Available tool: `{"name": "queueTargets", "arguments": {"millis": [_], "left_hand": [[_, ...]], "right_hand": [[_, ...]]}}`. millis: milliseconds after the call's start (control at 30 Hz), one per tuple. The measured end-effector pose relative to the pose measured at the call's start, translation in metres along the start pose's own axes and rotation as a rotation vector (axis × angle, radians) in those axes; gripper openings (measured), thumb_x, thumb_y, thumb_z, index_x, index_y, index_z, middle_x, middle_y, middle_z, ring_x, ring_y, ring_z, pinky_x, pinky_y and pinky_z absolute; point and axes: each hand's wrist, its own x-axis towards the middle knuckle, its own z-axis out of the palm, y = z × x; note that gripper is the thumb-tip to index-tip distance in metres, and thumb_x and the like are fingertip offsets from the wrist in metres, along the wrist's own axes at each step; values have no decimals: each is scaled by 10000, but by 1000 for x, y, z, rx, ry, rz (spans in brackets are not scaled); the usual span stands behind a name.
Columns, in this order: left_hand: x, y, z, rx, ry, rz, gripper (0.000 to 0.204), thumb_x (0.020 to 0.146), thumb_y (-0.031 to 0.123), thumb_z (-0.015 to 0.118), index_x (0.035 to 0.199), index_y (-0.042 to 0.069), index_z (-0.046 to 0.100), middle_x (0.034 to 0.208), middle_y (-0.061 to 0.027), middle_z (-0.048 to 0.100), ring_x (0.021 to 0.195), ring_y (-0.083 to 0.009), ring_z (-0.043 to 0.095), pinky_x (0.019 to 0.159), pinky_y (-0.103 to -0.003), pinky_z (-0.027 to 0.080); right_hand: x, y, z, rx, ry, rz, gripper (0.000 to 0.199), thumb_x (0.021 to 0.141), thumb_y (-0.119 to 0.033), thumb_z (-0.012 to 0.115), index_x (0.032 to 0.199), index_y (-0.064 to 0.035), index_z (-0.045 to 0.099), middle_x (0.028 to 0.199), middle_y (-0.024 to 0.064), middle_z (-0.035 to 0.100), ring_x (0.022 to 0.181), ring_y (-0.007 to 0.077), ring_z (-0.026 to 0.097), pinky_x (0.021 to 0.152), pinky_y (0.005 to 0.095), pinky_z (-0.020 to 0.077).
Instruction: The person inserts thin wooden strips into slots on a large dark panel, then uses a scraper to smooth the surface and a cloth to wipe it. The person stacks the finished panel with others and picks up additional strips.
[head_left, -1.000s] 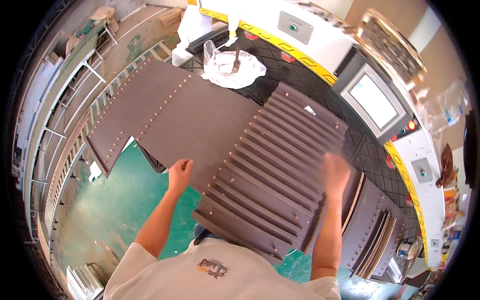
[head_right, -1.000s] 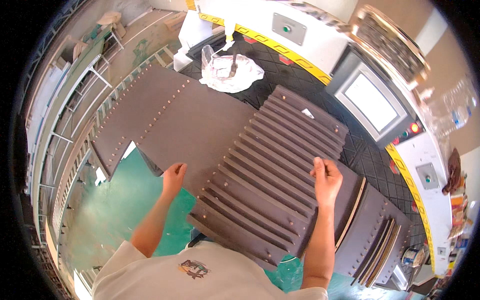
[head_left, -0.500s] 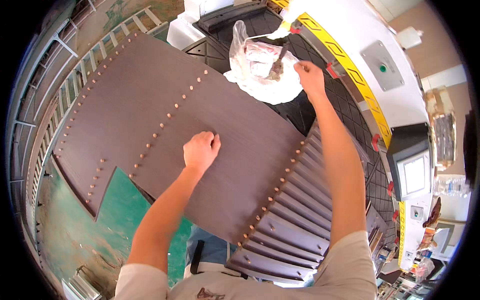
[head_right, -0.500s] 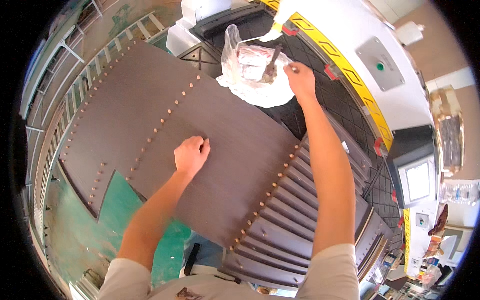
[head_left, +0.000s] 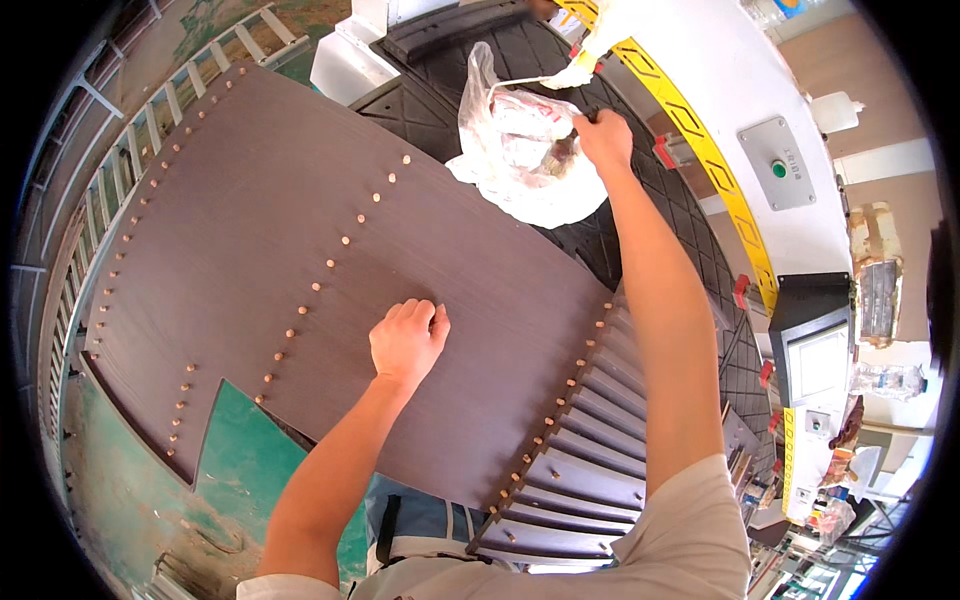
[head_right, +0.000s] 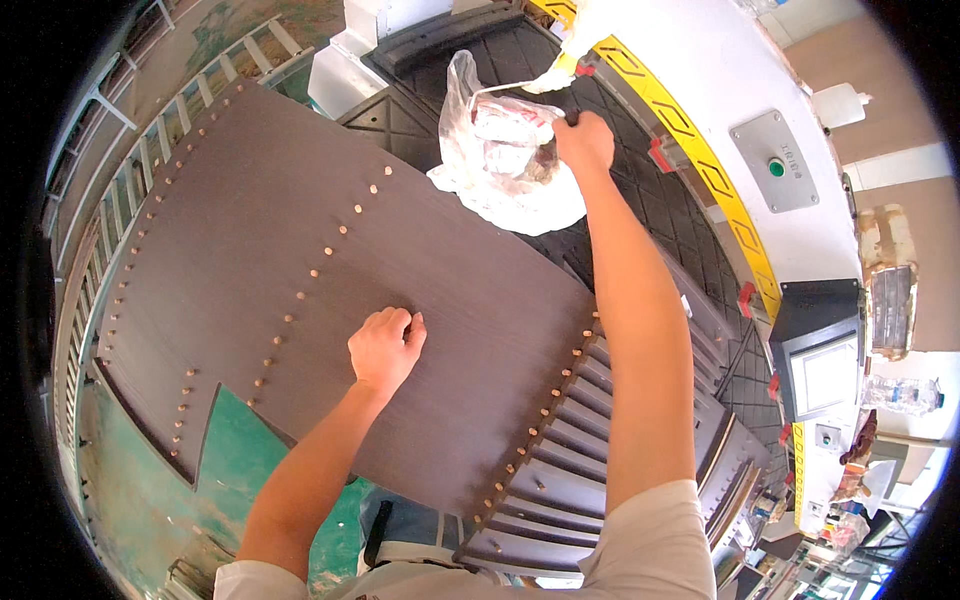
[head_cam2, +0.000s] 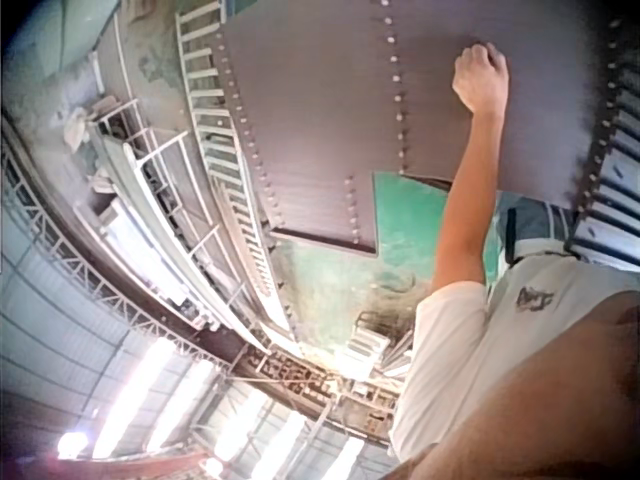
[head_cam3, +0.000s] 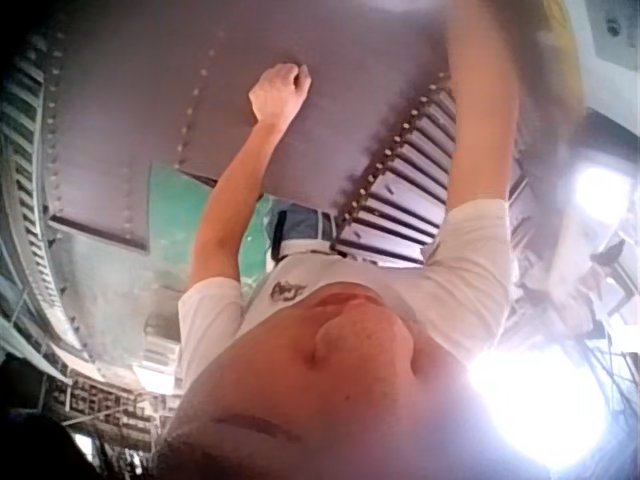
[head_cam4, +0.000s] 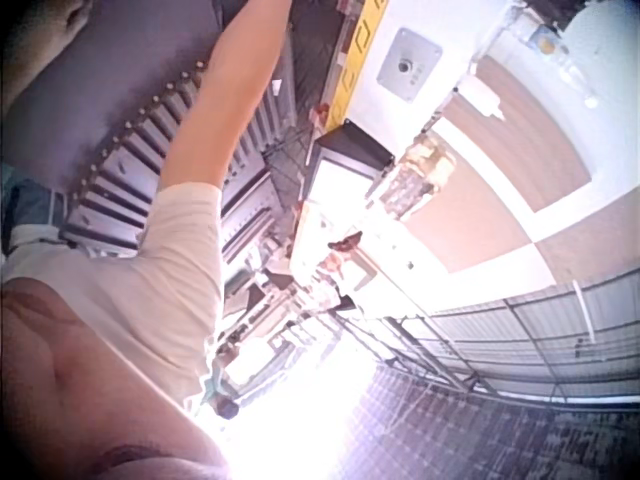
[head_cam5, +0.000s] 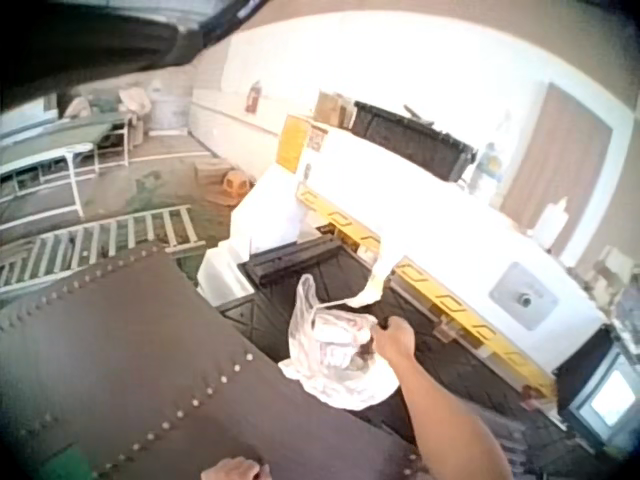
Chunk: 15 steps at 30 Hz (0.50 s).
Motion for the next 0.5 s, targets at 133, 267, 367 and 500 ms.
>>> {"name": "queueTargets", "arguments": {"millis": [133,267,367,500], "left_hand": [[-2,1,-1,-4,8,2,363,869,212,753,648,117,481,637,-19,536,588,-242,574,470,-408,444],[-2,3,-2,2,3,-5,357,870,214,752,651,118,487,641,-19,543,597,-243,583,478,-413,456],[-3,-2,1,20,37,11,349,876,218,745,656,118,493,646,-20,549,610,-246,592,485,-417,464],[-4,0,1,8,27,16,346,882,222,739,661,115,495,653,-21,553,624,-248,600,490,-419,467]], "right_hand": [[-48,5,-27,320,136,-19,350,820,-300,738,926,32,704,888,195,744,861,377,728,815,436,562],[-71,4,-61,509,290,-5,233,845,-202,699,921,17,671,820,141,722,740,276,727,708,400,564],[-83,-4,-74,940,220,219,188,883,-161,647,983,-6,612,832,100,658,730,272,724,650,406,562],[-85,29,-60,1481,201,491,138,921,-146,588,996,-47,527,836,70,554,753,316,719,653,445,565]]}}
